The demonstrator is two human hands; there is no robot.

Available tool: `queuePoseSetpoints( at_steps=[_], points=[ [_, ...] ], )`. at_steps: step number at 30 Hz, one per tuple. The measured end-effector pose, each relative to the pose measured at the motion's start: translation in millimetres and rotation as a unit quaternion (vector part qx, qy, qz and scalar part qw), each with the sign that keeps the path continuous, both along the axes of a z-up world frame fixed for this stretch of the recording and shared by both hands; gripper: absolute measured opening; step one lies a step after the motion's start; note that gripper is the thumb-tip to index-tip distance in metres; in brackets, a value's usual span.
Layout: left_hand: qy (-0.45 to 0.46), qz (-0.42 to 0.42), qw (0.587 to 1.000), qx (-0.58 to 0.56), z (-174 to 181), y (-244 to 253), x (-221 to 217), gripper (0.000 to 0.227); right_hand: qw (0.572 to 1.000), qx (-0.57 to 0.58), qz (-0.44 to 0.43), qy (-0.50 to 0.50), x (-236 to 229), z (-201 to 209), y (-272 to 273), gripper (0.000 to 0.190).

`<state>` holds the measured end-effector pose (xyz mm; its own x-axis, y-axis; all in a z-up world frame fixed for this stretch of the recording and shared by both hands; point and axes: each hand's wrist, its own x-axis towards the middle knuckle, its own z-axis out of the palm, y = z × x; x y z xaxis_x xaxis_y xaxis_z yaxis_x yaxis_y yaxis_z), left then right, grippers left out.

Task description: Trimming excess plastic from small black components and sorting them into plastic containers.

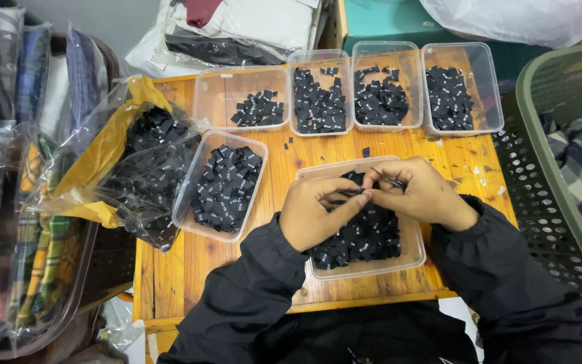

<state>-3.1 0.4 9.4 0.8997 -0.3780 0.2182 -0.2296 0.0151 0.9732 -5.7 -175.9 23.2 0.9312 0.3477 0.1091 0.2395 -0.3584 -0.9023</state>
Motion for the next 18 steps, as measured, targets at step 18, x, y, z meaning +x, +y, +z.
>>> queuePoseSetpoints(
  at_steps=[18],
  points=[
    [0.102,0.026,0.994,0.003,-1,-1,4,0.008,0.977,0.197,-0.083,-0.010,-17,-28,10,0.017]
  ],
)
